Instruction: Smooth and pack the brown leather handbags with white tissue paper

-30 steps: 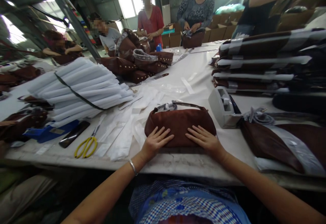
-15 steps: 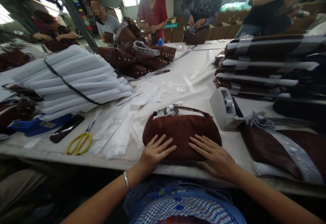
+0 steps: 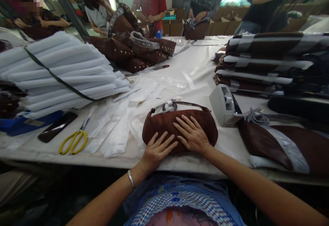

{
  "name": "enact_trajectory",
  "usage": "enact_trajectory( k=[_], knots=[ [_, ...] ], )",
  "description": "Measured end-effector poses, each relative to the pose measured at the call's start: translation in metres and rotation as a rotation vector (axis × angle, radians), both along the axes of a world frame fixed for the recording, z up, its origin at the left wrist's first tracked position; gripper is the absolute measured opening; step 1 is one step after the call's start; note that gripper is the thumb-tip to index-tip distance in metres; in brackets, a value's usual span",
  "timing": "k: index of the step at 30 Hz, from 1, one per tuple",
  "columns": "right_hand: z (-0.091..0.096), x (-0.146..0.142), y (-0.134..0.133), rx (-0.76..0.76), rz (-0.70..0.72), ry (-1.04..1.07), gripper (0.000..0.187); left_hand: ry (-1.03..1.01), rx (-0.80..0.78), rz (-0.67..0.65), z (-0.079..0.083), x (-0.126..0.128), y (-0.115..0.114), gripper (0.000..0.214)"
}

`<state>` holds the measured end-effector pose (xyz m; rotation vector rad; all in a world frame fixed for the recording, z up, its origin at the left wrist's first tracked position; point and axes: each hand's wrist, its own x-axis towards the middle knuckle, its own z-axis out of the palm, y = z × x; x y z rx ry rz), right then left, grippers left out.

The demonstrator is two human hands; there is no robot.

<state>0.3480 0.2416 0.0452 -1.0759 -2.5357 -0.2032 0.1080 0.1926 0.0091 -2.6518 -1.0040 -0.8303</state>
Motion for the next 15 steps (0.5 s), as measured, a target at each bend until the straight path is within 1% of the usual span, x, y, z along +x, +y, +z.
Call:
enact_trajectory(
  k=[2, 4, 6, 8, 10, 11, 12, 13, 15],
  knots=[
    [0.0, 0.0, 0.002, 0.005, 0.004, -0.009, 0.055, 0.004, -0.036, 0.013, 0.003, 0.001, -0.003, 0.052],
    [0.001, -0.001, 0.004, 0.0, 0.004, -0.016, 0.055, 0.019, -0.136, 0.013, 0.016, 0.002, -0.006, 0.056],
    [0.002, -0.002, 0.006, -0.007, 0.007, -0.012, 0.055, 0.008, -0.268, 0.011, 0.038, 0.004, -0.009, 0.053],
    [0.002, -0.003, 0.008, -0.012, 0.007, -0.001, 0.055, -0.048, -0.383, 0.036, 0.063, 0.01, -0.006, 0.04],
    [0.001, -0.003, 0.009, -0.015, 0.007, 0.008, 0.055, -0.121, -0.423, 0.094, 0.082, 0.019, 0.004, 0.03],
    [0.0, -0.002, 0.009, -0.016, 0.007, 0.013, 0.055, -0.143, -0.412, 0.133, 0.086, 0.024, 0.012, 0.03],
    [0.0, -0.002, 0.009, -0.018, 0.008, 0.019, 0.054, -0.152, -0.381, 0.171, 0.085, 0.03, 0.02, 0.031],
    [0.0, -0.002, 0.01, -0.021, 0.01, 0.026, 0.054, -0.149, -0.337, 0.207, 0.082, 0.035, 0.028, 0.034],
    [0.001, -0.001, 0.011, -0.033, 0.012, 0.044, 0.053, -0.129, -0.26, 0.251, 0.067, 0.041, 0.04, 0.042]
  ],
)
